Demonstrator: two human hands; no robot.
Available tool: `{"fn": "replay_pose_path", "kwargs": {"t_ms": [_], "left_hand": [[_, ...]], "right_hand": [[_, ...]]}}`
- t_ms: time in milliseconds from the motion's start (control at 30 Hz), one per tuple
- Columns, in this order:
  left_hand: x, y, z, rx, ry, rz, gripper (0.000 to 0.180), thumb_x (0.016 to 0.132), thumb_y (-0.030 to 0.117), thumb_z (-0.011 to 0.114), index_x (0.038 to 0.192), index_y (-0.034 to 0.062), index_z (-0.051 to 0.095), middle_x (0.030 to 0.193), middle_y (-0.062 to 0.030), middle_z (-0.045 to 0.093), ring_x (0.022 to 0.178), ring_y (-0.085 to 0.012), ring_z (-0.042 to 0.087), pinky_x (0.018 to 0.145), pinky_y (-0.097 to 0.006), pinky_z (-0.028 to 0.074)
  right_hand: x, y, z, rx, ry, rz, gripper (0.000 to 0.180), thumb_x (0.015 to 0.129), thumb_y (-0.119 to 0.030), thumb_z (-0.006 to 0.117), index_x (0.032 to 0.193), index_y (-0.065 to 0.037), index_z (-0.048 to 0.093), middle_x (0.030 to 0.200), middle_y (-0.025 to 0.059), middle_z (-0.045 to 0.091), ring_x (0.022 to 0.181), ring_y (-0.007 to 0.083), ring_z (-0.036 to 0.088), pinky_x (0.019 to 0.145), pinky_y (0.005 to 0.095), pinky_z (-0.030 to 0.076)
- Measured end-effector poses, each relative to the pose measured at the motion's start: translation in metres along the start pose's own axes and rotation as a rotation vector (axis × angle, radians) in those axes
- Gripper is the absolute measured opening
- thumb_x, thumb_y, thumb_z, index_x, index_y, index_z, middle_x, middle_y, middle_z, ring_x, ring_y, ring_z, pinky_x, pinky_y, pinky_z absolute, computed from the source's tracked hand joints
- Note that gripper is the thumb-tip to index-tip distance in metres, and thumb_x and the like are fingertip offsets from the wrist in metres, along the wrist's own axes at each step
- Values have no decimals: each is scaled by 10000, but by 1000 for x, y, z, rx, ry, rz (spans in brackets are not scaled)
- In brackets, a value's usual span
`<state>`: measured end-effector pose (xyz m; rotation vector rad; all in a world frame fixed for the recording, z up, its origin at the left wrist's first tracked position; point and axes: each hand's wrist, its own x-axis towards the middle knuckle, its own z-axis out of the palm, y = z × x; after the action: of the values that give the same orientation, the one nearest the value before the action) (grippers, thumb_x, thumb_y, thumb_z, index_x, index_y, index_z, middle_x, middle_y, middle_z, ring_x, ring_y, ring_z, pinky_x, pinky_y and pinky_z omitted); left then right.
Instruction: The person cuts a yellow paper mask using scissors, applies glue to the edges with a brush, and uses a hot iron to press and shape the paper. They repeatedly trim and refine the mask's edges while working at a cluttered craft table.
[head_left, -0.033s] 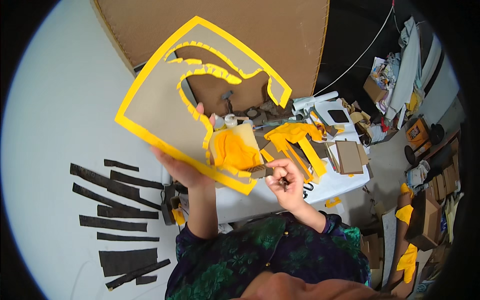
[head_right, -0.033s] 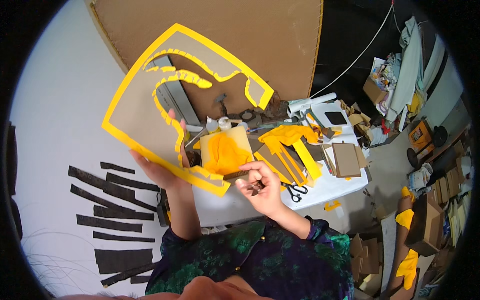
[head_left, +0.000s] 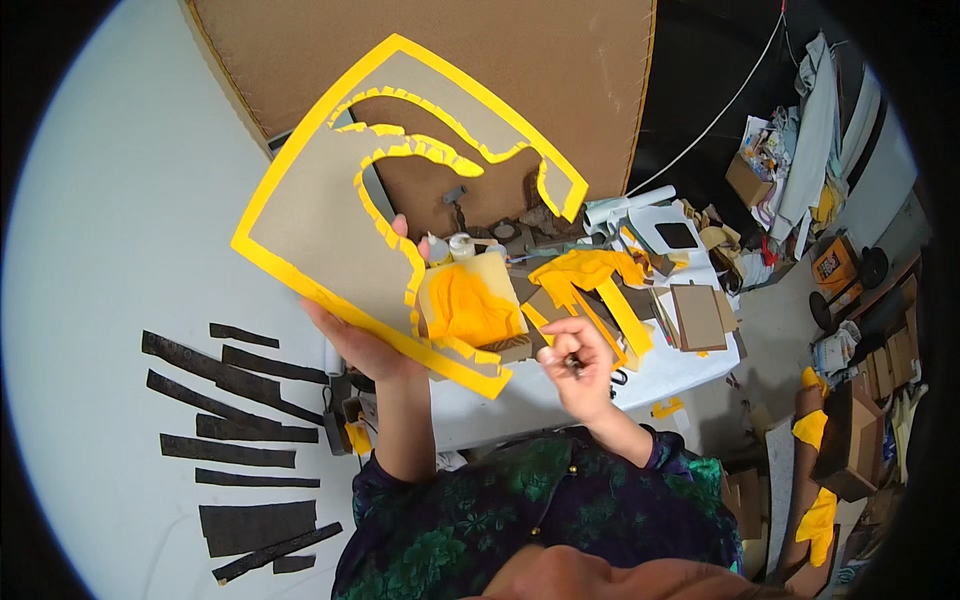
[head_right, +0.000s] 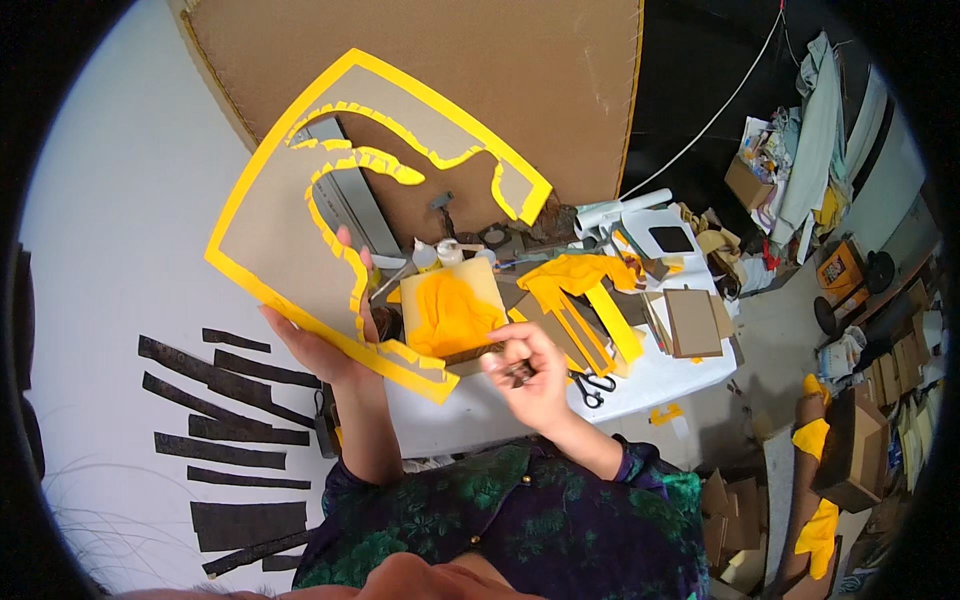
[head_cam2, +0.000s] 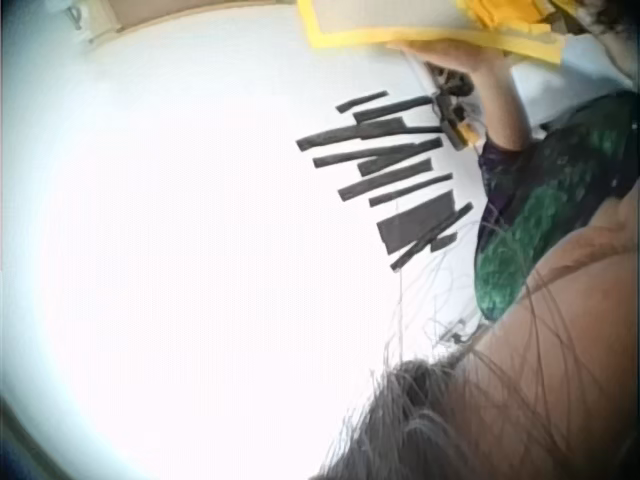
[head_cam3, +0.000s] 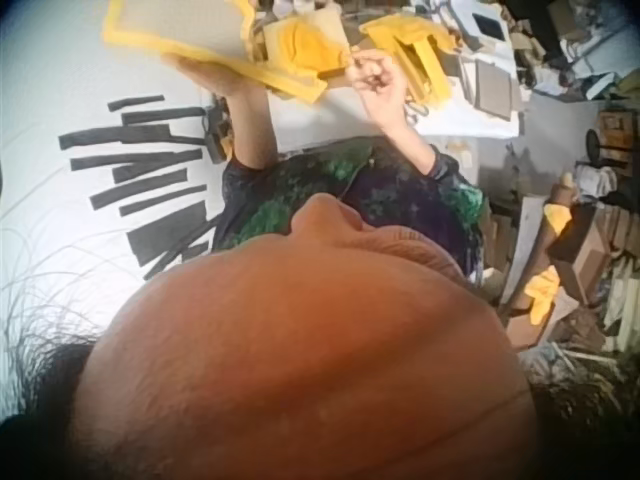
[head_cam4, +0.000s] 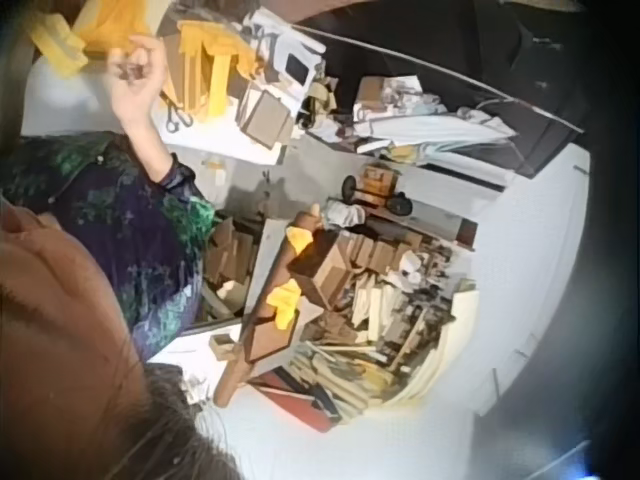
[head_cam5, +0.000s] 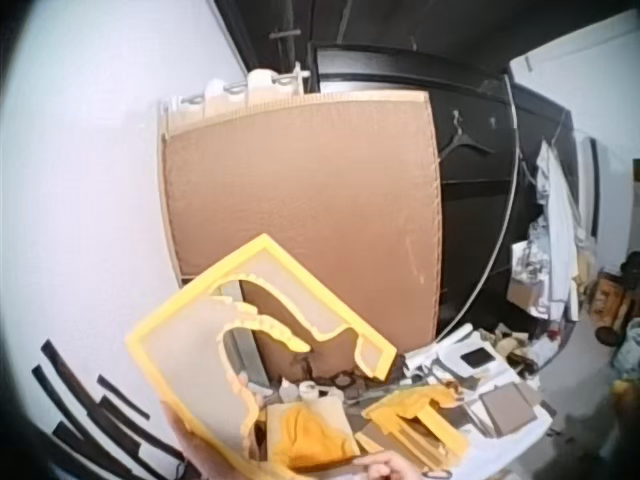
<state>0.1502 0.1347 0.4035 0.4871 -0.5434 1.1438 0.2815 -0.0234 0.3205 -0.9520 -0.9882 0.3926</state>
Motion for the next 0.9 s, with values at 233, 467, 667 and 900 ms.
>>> {"fn": "replay_pose_path", "kwargs": {"t_ms": [233, 467, 667, 900], "left_hand": [[-10, -5, 36, 60, 134, -124, 867, 912, 744, 373, 1526, 141, 275, 1466, -172, 422, 1274, -406, 452, 1035, -565, 375], [-24, -8, 36, 51, -124, -170, 894, 907, 776, 300, 1539, 147, 240, 1530, -121, 341, 1379, -416, 341, 1105, -607, 291], [-31, -23, 15, 30, -120, -241, 910, 898, 792, 280, 1551, 162, 207, 1554, -144, 301, 1411, -440, 294, 1102, -629, 289], [-43, -31, -7, -1, -157, -274, 892, 913, 787, 220, 1539, 152, 240, 1507, -124, 391, 1357, -311, 417, 1108, -467, 364]], "right_hand": [[27, 24, -49, 16, 308, 66, 176, 1004, -199, 566, 925, -53, 625, 679, -97, 411, 574, 1, 302, 523, 200, 243], [48, 5, -56, -123, 376, 11, 291, 1022, -247, 542, 883, -13, 645, 618, -54, 412, 558, 30, 321, 511, 228, 243], [51, -47, 11, -458, -160, -456, 154, 780, -2, 752, 920, -36, 697, 632, 20, 532, 486, 117, 451, 463, 246, 358], [83, -64, 54, -545, -107, -642, 216, 745, -47, 801, 906, -36, 658, 681, 64, 542, 546, 194, 512, 489, 312, 395]]}}
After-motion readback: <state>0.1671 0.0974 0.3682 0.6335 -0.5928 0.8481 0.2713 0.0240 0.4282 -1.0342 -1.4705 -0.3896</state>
